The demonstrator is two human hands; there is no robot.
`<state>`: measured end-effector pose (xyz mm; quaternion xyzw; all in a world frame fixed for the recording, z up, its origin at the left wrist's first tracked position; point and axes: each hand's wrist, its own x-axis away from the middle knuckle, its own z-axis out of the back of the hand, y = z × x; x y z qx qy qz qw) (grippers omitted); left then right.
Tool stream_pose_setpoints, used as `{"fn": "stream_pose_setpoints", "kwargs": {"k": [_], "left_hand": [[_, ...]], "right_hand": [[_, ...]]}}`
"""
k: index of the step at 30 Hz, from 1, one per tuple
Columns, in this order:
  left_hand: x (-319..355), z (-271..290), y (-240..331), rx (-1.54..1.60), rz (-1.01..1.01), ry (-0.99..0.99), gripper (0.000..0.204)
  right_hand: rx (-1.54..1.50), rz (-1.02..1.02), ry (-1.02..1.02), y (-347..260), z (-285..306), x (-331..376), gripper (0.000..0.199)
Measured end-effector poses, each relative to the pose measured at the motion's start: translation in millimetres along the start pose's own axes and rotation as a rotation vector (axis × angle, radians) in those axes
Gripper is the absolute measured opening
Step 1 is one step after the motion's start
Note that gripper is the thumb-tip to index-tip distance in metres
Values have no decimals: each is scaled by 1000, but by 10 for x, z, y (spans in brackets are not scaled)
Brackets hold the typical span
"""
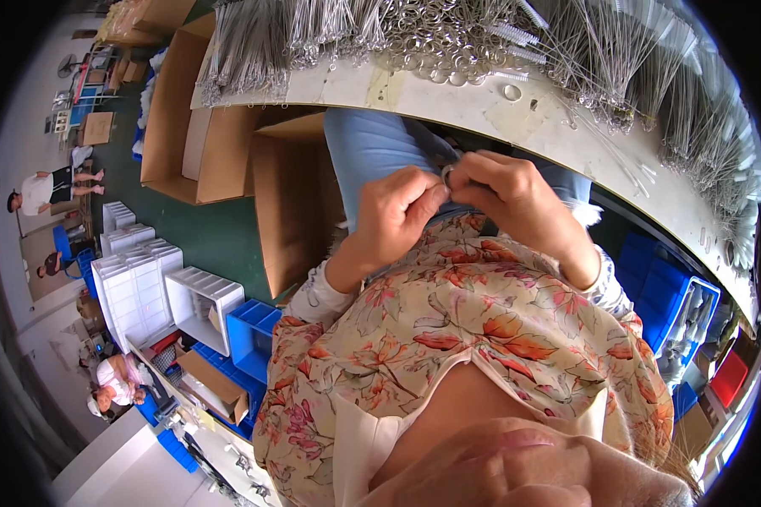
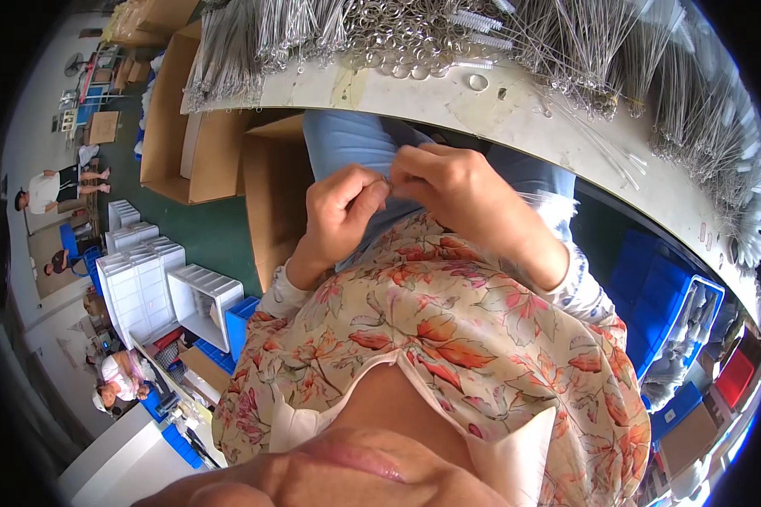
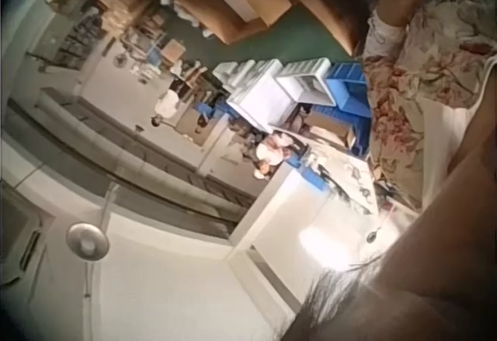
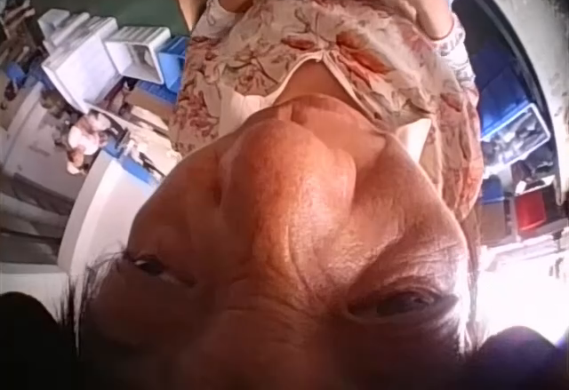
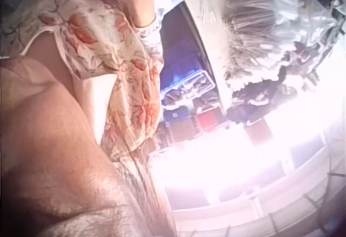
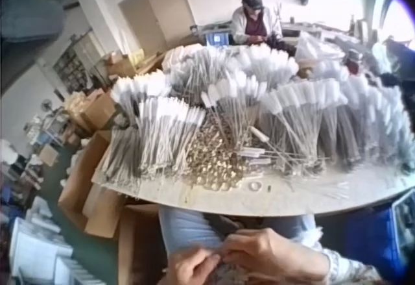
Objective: Assembling white bottle brushes by threading them onto metal rings in a factory production setting.
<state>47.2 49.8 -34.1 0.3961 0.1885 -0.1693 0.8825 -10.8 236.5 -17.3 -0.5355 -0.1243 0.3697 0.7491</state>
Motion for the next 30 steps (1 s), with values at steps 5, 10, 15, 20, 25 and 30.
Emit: {"fn": "stream_pose_setpoints", "kwargs": {"k": [5, 10, 15, 20, 25, 30], "left_hand": [[-135, 76, -131, 1299, 674, -624, 21], [-257, -187, -39, 281, -129, -359, 6], [-750, -397, -871, -173, -424, -51, 10], [-811, -439, -1316, -188, -391, -34, 13], [-710, -403, -1055, 38, -276, 154, 19], [-603, 38, -294, 582, 326, -259, 12]], "right_hand": [[-274, 53, -203, -94, 130, 83, 7], [396, -139, 421, 298, 173, 142, 8], [-181, -358, 76, 387, 192, 222, 8], [-319, -367, 57, 448, 48, 224, 11], [-460, -287, 71, 411, 59, 54, 15], [-477, -164, 58, 171, 79, -233, 17]]}}
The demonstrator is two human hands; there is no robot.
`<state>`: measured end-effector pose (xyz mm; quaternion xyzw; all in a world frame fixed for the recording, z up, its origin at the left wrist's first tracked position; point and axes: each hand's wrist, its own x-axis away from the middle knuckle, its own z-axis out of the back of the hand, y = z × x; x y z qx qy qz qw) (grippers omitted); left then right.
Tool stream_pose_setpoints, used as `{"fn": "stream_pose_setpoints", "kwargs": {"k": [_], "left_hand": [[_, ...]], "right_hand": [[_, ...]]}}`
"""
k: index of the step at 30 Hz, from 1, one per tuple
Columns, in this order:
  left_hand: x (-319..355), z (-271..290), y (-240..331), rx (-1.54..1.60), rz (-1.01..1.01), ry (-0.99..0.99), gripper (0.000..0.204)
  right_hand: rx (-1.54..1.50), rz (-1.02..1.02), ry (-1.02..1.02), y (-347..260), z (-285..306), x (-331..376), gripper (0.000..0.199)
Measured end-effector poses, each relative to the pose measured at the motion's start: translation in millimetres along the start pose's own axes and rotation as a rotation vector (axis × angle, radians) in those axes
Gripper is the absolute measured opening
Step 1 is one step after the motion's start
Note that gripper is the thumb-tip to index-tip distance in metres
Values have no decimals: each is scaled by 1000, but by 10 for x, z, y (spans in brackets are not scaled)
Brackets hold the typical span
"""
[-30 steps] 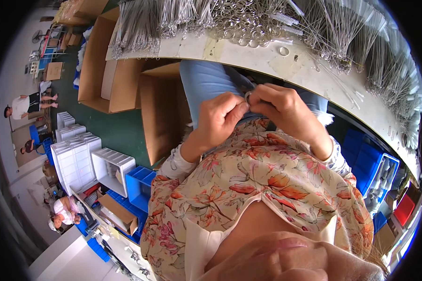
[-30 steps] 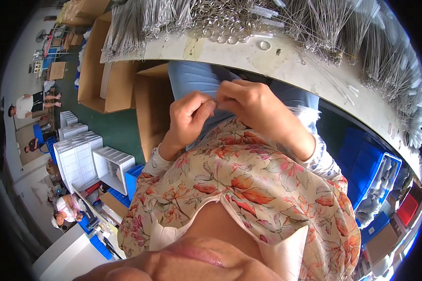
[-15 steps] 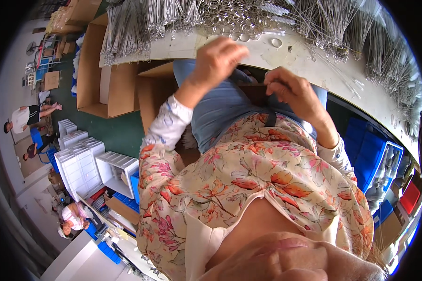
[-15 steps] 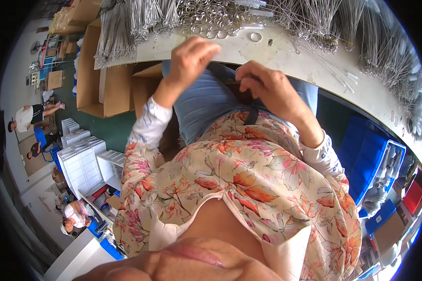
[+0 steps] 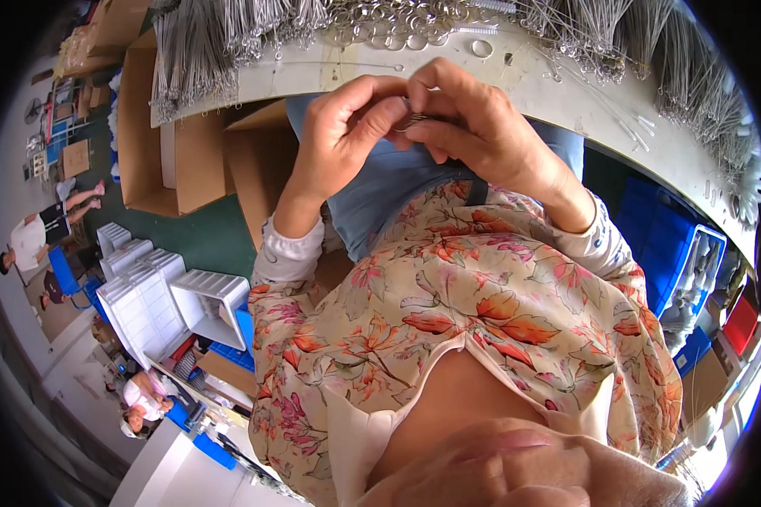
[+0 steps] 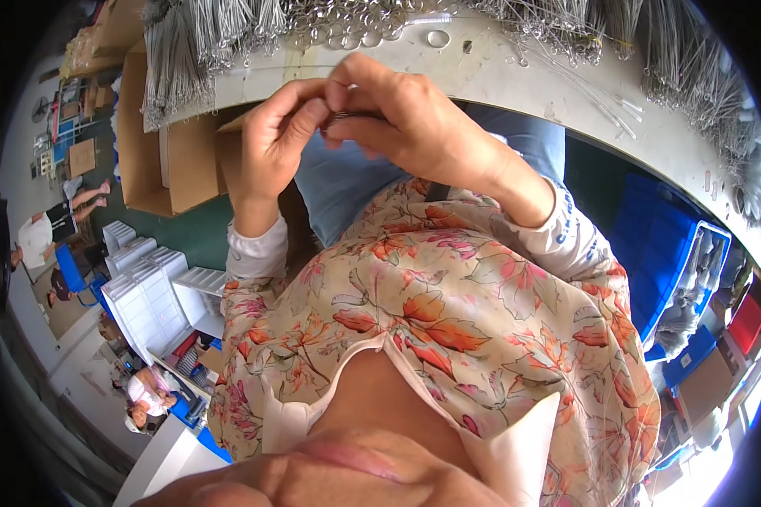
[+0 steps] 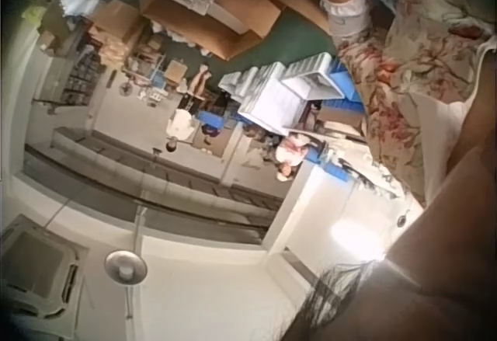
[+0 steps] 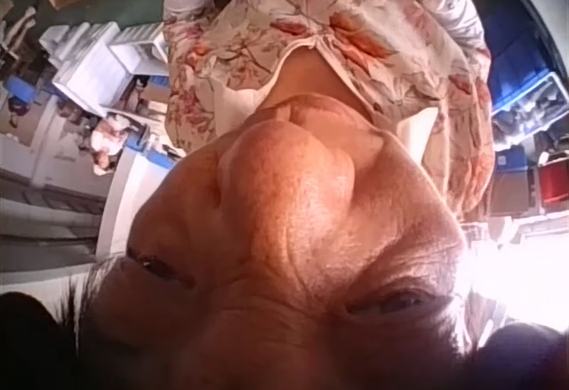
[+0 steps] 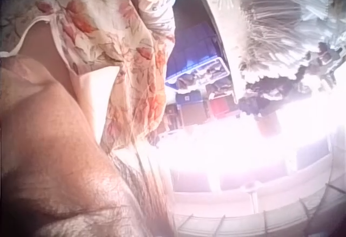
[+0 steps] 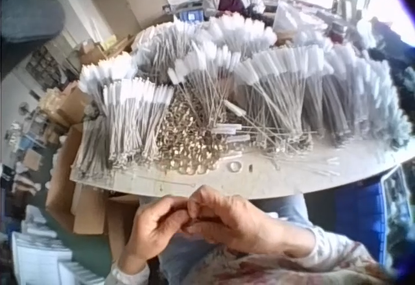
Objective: Assembling white bottle brushes by threading them onto metal rings in a factory production setting.
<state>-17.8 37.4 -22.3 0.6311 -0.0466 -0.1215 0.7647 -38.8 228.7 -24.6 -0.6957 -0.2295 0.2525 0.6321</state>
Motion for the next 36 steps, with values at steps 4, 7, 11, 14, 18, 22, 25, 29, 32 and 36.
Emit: {"fn": "stream_pose_setpoints", "kwargs": {"k": [4, 7, 11, 14, 18, 22, 25, 29, 32, 36], "left_hand": [[122, 137, 91, -326, -108, 6, 9], [222, 137, 163, -343, -48, 147, 12], [275, 34, -6, 318, -126, 315, 14], [293, -81, 1, 749, -93, 354, 13], [340, -178, 65, 962, -50, 435, 14], [403, -141, 62, 821, -139, 476, 14], [447, -103, 50, 677, -255, 523, 15], [548, 140, 70, 351, -181, 431, 17], [742, 370, 140, -214, -18, 228, 15], [1097, 702, -315, -558, -47, 232, 21]], "right_hand": [[93, 0, -79, -107, -107, -97, 18], [73, 34, -19, -30, -185, -123, 17], [261, 306, 220, 39, -337, -130, 14], [419, 552, 283, 84, -426, -171, 15], [446, 654, 310, 75, -510, -229, 17], [435, 676, 348, 19, -565, -268, 17], [499, 530, 275, -85, -578, -285, 11], [-196, 12, -7, -159, -594, -409, 20], [-659, -323, -181, 53, -580, -516, 20], [-343, -452, -307, 387, -701, -489, 24]]}}
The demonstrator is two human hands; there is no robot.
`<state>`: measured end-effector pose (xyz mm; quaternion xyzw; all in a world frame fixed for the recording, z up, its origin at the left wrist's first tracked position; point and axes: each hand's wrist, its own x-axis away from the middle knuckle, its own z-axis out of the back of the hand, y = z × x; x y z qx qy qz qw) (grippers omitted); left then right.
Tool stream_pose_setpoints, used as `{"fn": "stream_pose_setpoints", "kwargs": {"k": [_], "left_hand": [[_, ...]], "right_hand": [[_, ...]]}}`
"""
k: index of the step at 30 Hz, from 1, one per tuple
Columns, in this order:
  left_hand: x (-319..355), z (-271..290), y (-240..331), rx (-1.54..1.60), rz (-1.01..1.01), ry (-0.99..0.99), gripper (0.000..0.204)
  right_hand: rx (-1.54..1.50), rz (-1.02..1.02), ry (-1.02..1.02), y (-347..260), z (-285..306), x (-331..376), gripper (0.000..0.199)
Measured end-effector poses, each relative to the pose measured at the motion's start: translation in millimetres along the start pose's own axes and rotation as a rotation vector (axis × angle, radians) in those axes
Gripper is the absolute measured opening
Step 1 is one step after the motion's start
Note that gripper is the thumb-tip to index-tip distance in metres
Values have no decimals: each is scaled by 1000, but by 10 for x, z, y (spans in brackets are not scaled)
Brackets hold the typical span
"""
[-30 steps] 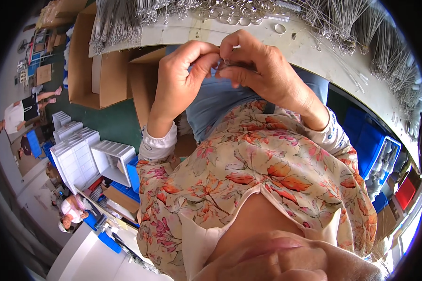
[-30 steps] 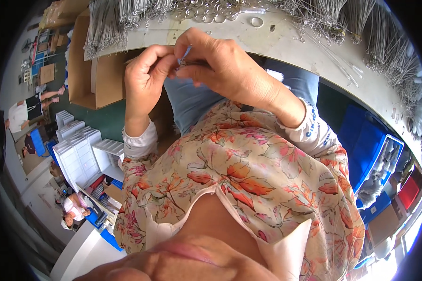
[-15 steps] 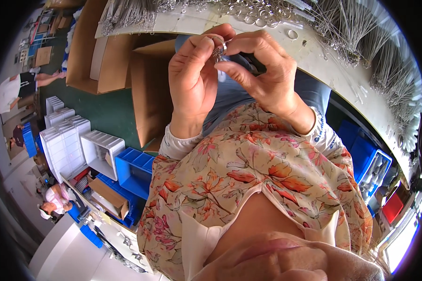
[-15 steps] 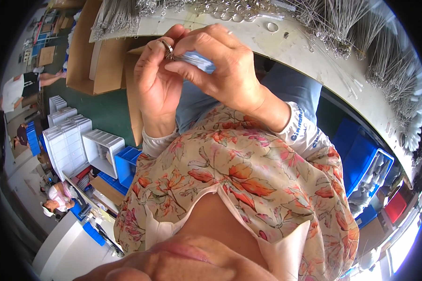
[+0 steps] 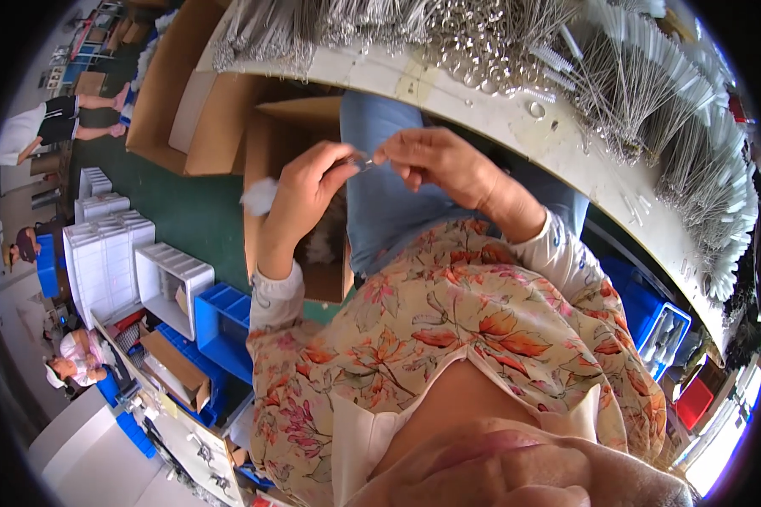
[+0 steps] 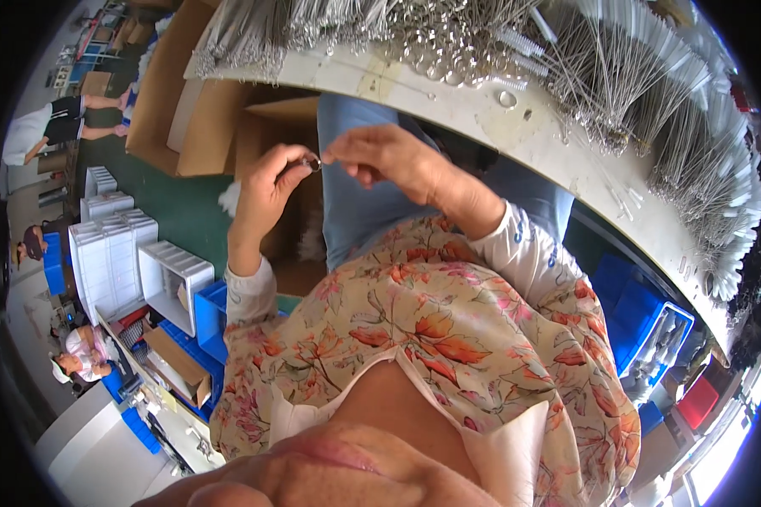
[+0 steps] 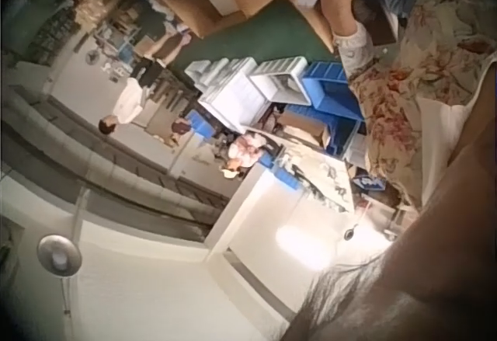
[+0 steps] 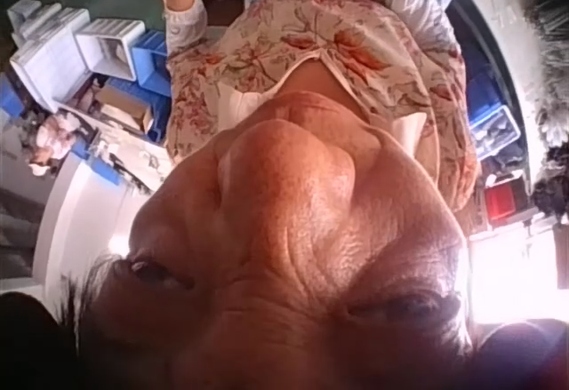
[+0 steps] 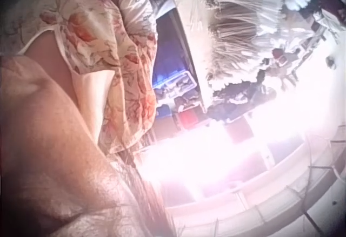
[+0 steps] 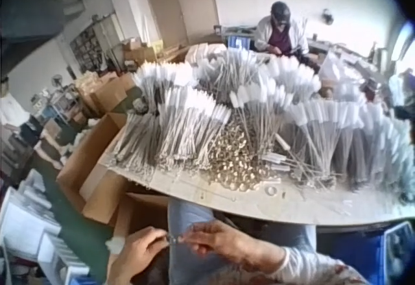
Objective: Assembling white bottle brushes by threading them onto metal rings in a factory production setting.
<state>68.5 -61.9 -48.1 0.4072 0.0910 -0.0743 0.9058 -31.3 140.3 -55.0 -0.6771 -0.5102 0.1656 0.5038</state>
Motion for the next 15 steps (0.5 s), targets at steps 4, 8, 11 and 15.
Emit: {"fn": "stream_pose_setpoints", "kwargs": {"k": [4, 8, 11, 15], "left_hand": [[821, -162, -1326, -275, 334, 16, 17], [1632, -703, -2175, -625, 746, -420, 23], [2566, -1353, -2837, -666, 723, -426, 19], [2613, -1676, -2956, -668, 594, -282, 19]], "right_hand": [[-64, -24, 37, 219, 162, 74, 23], [-152, -65, 170, 362, 362, 139, 23], [-227, -94, 184, 387, 379, 143, 22], [-235, -82, 226, 433, 452, 169, 22]]}}
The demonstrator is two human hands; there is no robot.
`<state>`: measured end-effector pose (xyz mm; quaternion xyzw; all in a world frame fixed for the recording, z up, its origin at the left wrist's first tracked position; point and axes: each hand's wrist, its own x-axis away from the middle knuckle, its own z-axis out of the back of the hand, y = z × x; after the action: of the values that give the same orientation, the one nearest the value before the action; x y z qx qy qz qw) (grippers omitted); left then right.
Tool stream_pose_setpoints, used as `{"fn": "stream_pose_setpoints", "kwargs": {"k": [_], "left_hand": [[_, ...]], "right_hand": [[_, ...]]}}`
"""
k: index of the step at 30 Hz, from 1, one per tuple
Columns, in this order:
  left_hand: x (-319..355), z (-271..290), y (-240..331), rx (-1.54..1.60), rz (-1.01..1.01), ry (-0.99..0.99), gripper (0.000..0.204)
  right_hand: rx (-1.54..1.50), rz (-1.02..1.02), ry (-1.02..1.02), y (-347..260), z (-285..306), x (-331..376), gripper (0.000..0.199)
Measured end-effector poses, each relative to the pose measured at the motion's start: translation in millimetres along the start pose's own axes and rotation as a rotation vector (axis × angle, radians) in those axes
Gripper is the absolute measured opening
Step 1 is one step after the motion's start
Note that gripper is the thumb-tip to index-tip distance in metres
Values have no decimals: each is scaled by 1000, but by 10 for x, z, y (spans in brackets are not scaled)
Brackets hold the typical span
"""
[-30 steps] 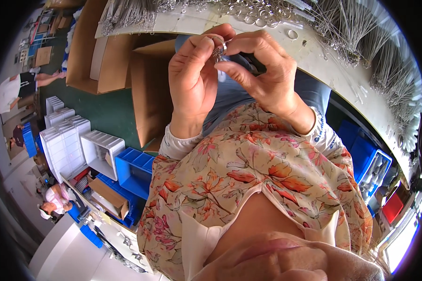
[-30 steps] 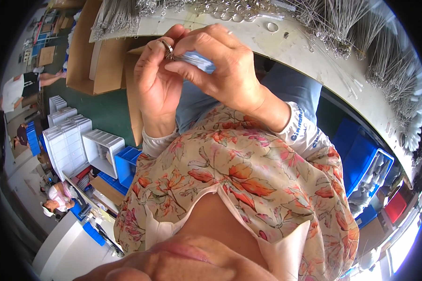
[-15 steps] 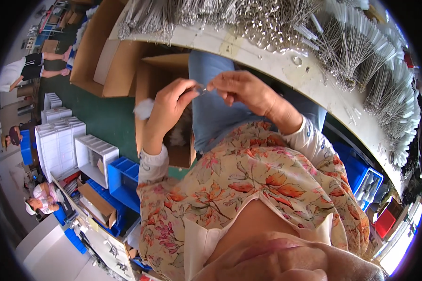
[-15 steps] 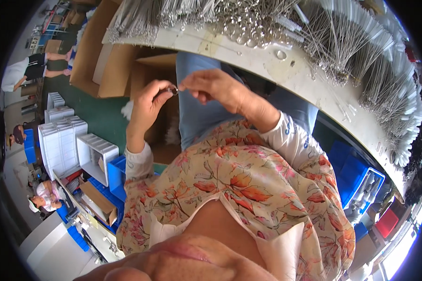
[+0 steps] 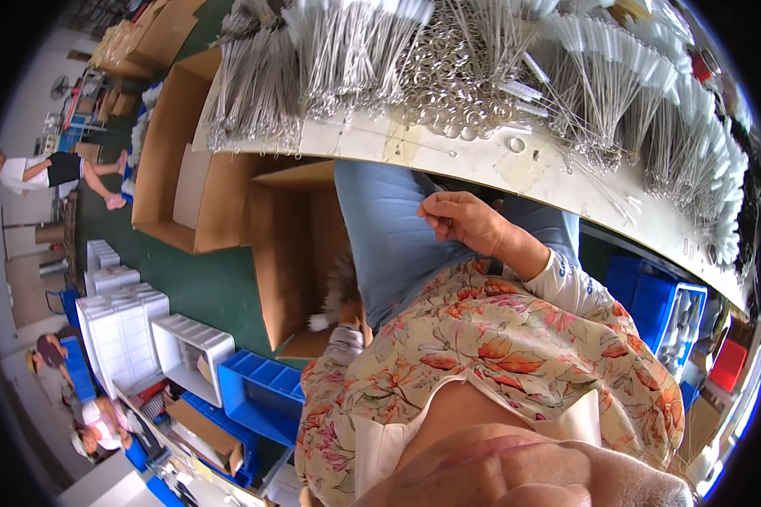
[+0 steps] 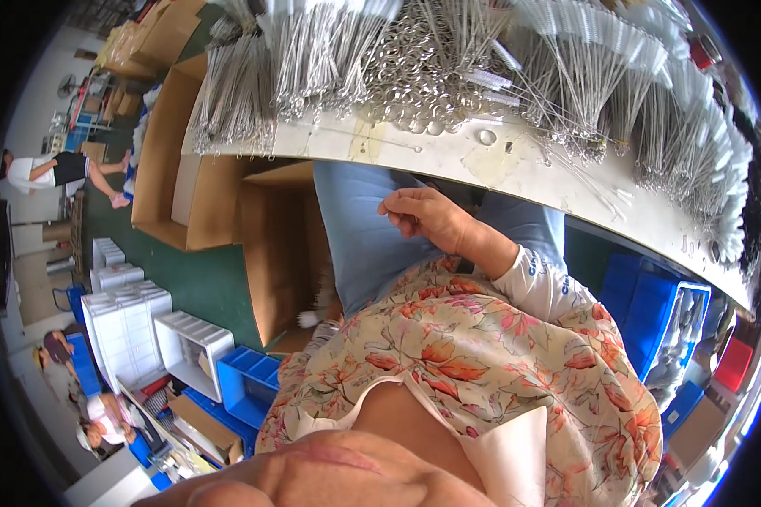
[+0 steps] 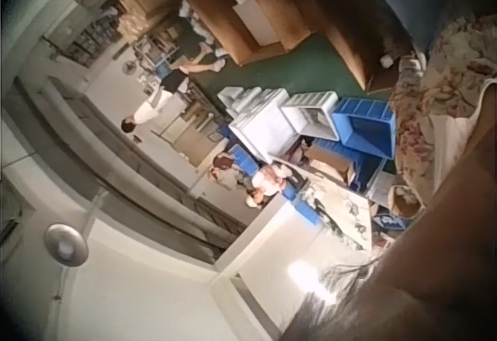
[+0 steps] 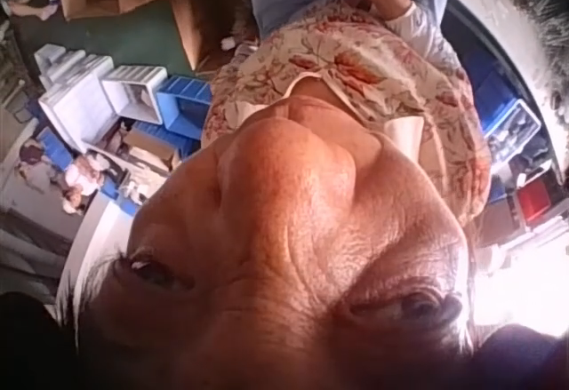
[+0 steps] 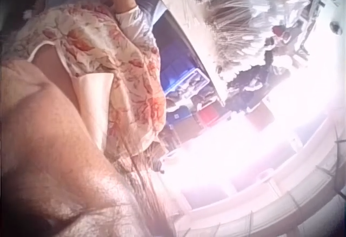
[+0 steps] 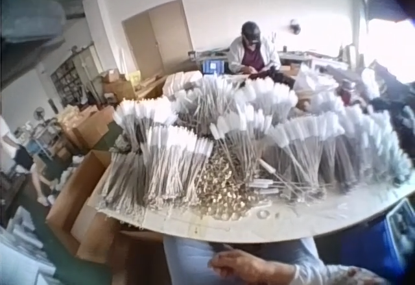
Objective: Assembling white bottle brushes by threading them onto metal rings in a factory production setting.
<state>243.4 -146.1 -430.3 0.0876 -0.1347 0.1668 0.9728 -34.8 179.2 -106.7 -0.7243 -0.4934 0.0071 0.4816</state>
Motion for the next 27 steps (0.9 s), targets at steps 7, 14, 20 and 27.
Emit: {"fn": "stream_pose_setpoints", "kwargs": {"k": [7, 14, 20, 27], "left_hand": [[-641, 931, 326, 412, 308, 554, 16], [-1144, 4050, 2451, 1002, -581, 700, 12], [-1869, 4507, 3737, 749, -915, 229, 14], [-2178, 4333, 4309, 262, -806, 349, 24]], "right_hand": [[17, 51, 1, -232, 107, 40, 24], [314, 317, 22, -655, 221, 193, 23], [1316, 1018, 734, -954, 448, 375, 12], [1637, 1146, 1036, -1058, 882, 405, 10]]}}
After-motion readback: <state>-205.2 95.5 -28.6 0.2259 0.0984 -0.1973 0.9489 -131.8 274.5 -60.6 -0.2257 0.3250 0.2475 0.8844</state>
